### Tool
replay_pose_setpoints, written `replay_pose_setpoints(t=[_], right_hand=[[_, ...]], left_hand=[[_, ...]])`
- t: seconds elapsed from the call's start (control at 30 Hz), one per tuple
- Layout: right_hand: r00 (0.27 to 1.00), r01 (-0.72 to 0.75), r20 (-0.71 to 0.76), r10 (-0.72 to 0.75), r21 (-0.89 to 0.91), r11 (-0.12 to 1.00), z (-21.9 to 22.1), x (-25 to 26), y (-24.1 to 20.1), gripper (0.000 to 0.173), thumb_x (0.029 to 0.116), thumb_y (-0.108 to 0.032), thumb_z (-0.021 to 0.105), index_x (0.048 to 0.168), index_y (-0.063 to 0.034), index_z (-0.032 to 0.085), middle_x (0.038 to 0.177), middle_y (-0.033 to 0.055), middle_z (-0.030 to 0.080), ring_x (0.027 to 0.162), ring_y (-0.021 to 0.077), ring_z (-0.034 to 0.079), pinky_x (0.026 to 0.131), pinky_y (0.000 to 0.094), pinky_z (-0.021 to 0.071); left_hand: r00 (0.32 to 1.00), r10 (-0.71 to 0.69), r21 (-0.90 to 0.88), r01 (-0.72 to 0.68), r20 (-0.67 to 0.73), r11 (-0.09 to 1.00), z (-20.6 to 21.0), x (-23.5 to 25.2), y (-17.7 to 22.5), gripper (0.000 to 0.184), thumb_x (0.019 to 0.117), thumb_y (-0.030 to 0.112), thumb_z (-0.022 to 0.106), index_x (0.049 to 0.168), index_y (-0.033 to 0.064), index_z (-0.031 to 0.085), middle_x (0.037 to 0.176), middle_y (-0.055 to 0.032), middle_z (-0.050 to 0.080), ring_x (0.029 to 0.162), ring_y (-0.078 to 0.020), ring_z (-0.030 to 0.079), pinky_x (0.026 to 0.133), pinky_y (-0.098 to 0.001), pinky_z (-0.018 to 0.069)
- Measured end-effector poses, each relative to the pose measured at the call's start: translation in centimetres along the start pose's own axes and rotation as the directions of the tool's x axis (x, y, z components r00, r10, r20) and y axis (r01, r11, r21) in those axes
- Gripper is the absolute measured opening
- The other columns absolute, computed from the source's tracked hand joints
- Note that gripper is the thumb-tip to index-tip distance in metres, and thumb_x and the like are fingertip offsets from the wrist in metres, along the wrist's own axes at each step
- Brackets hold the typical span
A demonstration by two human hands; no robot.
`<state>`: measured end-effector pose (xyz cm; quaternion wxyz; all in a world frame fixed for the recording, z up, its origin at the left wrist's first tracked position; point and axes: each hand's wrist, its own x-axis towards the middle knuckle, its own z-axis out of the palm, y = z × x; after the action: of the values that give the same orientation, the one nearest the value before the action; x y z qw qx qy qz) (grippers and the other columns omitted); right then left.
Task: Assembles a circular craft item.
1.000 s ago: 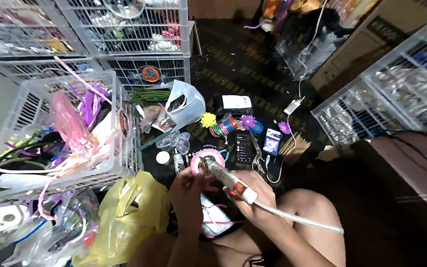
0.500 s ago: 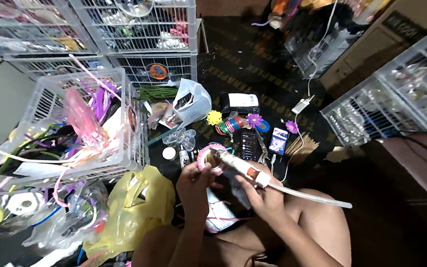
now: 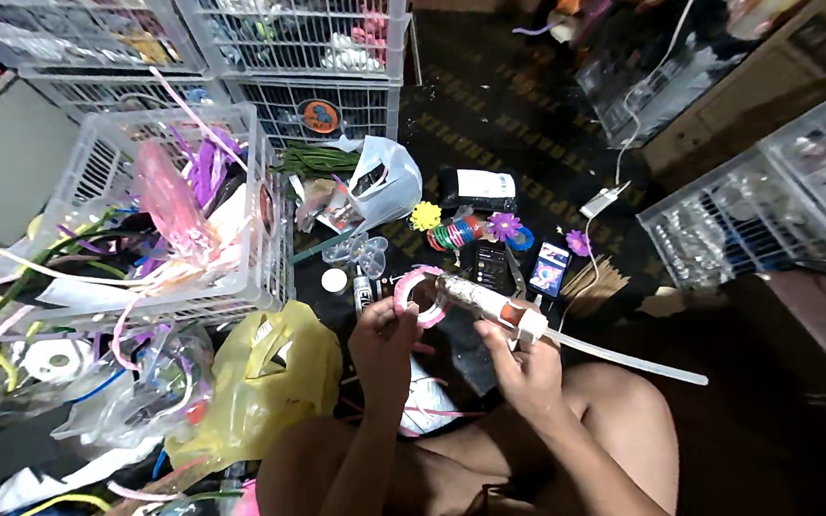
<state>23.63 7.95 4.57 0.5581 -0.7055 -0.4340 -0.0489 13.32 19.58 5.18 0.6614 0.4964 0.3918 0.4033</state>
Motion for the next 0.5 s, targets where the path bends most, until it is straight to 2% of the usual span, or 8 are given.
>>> replay_pose_setpoints(t=[0.13,0.3,0.5], right_hand=[[1.0,0.019,-0.001,-0.019,-0.001,1.0,-0.25,0.18,-0.34,0.04,0.1017,-0.03,0.062,0.108,0.0092,0.066,0.101,0.0044,0.071,0.095,-0.009,0.063,0.088,0.0114,0.0528],[0.992,0.096,0.077,-0.102,0.073,0.993,-0.16,0.07,-0.12,0.036,0.1017,-0.03,0.064,0.111,0.0051,0.067,0.107,0.006,0.072,0.103,-0.0031,0.065,0.094,0.0153,0.0534],[0.998,0.06,0.018,-0.061,0.047,0.997,-0.35,0.38,-0.05,0.036,0.1007,-0.027,0.064,0.11,0.0083,0.066,0.106,0.0047,0.072,0.101,-0.0068,0.064,0.092,0.0131,0.053]], left_hand=[[0.998,0.059,0.035,-0.059,-0.001,0.998,-0.03,0.09,-0.57,0.018,0.0897,-0.002,0.072,0.106,-0.0049,0.065,0.087,-0.0048,0.073,0.071,-0.0078,0.071,0.067,-0.0242,0.063],[0.998,0.07,0.069,-0.07,0.003,0.995,-0.01,0.04,-0.54,0.019,0.0893,-0.004,0.071,0.107,-0.0068,0.064,0.088,-0.0057,0.073,0.071,-0.0067,0.071,0.067,-0.0227,0.0627],[0.997,0.071,0.09,-0.07,-0.004,0.993,0.03,0.12,-0.47,0.018,0.0896,-0.001,0.072,0.105,-0.0053,0.066,0.087,-0.0042,0.073,0.07,-0.0051,0.071,0.065,-0.0217,0.062]])
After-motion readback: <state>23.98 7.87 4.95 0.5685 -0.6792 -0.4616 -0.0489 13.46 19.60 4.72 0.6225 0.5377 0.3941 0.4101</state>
